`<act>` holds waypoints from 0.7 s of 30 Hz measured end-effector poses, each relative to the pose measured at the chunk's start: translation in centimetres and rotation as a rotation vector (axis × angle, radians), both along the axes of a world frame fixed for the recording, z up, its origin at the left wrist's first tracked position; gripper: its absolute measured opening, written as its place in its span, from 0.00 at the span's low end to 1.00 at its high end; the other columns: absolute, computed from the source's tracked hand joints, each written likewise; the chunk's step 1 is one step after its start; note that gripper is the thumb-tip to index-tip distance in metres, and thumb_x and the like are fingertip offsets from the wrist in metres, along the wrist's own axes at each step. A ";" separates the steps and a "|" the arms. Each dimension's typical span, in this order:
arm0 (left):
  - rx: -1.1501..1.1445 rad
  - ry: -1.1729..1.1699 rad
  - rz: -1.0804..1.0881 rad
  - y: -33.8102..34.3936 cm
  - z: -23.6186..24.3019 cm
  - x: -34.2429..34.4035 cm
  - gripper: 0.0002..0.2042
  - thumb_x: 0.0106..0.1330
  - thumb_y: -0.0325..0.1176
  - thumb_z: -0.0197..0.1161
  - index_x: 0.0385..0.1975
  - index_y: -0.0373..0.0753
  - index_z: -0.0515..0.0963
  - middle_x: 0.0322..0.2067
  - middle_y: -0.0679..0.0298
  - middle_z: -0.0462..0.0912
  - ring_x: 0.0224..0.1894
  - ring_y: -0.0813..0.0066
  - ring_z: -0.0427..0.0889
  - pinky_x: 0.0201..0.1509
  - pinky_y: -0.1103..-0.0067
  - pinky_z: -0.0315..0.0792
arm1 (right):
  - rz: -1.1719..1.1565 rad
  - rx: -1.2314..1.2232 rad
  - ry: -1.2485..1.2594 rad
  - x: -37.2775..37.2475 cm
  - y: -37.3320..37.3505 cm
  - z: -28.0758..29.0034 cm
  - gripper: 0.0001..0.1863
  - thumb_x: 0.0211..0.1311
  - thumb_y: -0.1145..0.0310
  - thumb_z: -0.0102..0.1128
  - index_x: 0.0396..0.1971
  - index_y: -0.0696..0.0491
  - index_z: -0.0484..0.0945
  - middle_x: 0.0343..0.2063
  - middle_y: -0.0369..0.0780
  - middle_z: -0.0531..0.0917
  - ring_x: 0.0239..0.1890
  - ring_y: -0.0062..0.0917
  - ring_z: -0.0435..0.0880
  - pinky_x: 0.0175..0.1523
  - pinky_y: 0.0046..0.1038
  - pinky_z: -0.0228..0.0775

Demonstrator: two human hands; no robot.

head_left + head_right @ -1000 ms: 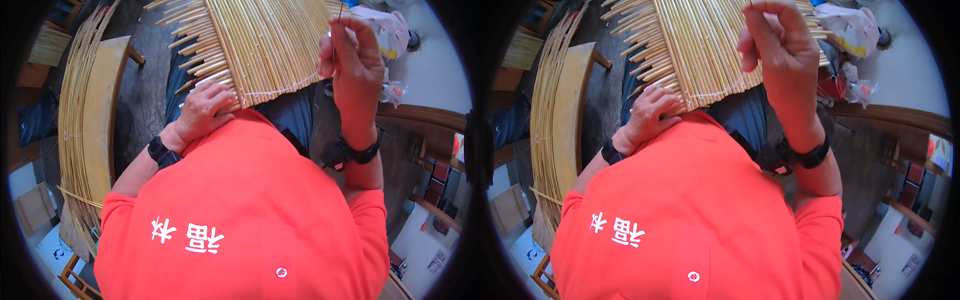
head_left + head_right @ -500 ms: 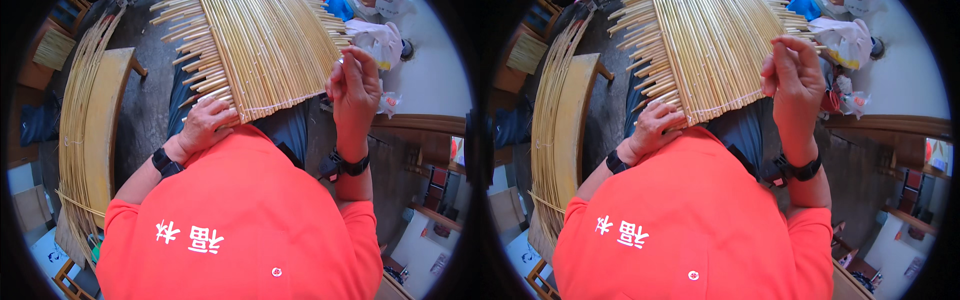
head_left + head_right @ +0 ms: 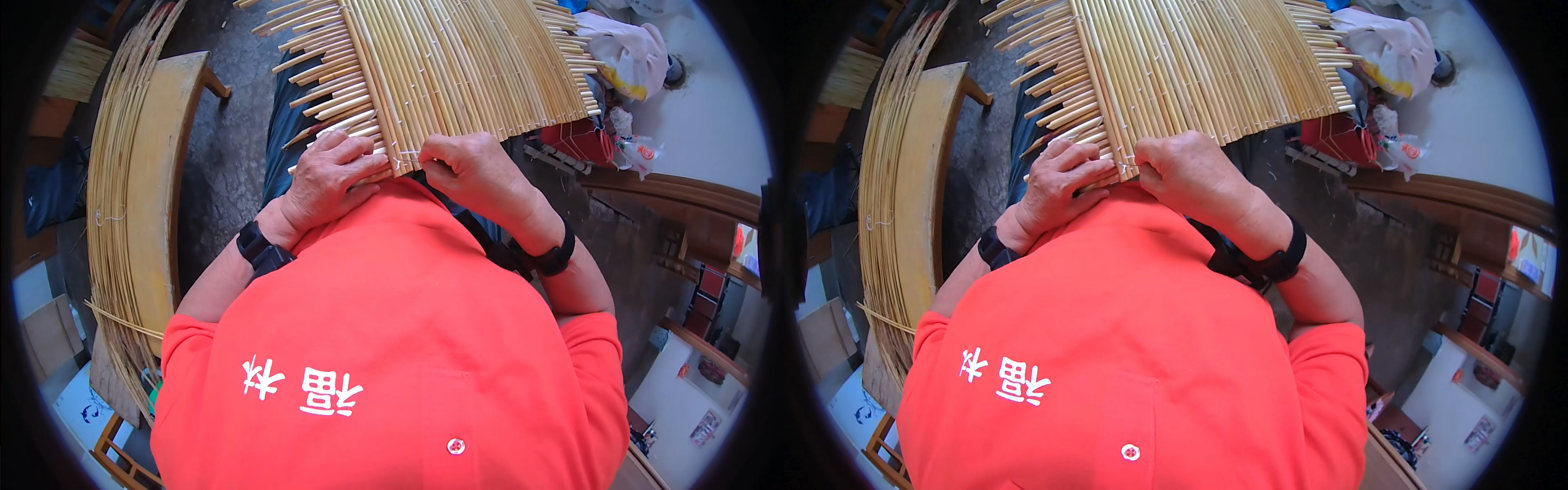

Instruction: Assembling a bamboo mat by sewing bamboo poles together with a needle and thread.

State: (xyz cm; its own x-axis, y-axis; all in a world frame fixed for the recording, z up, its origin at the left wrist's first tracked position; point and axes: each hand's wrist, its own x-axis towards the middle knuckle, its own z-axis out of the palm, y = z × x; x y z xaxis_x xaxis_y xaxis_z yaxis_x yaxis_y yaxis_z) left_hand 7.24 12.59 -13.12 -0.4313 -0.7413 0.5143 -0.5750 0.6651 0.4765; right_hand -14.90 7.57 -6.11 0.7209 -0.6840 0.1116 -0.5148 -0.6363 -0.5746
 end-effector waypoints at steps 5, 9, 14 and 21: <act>-0.006 -0.017 -0.005 0.0 -0.1 0.2 0.18 0.44 0.34 0.71 0.39 0.45 0.79 0.34 0.67 0.75 0.35 0.67 0.74 0.41 0.72 0.70 | -0.014 0.004 0.048 0.4 -0.3 -0.2 0.06 0.52 0.71 0.56 0.21 0.57 0.75 0.19 0.49 0.78 0.23 0.45 0.80 0.29 0.39 0.73; -0.012 -0.001 -0.006 -0.1 -0.3 0.2 0.19 0.44 0.34 0.71 0.39 0.45 0.79 0.35 0.67 0.75 0.35 0.68 0.74 0.41 0.72 0.70 | -0.011 -0.009 0.063 0.6 -0.5 -0.6 0.07 0.53 0.70 0.56 0.21 0.57 0.75 0.19 0.49 0.78 0.24 0.45 0.80 0.29 0.41 0.73; 0.002 -0.015 -0.008 -0.1 -0.4 0.2 0.19 0.44 0.34 0.71 0.40 0.45 0.79 0.35 0.67 0.75 0.36 0.68 0.74 0.41 0.72 0.70 | -0.016 -0.020 0.085 0.7 -0.6 -0.8 0.07 0.53 0.70 0.56 0.21 0.57 0.75 0.19 0.49 0.79 0.24 0.45 0.80 0.30 0.41 0.73; 0.015 -0.015 -0.007 0.0 -0.3 0.2 0.19 0.44 0.33 0.71 0.40 0.45 0.80 0.36 0.68 0.76 0.37 0.68 0.74 0.42 0.73 0.70 | -0.003 -0.029 0.080 0.9 -0.4 -0.7 0.07 0.53 0.70 0.56 0.21 0.57 0.76 0.19 0.48 0.79 0.24 0.44 0.80 0.31 0.40 0.74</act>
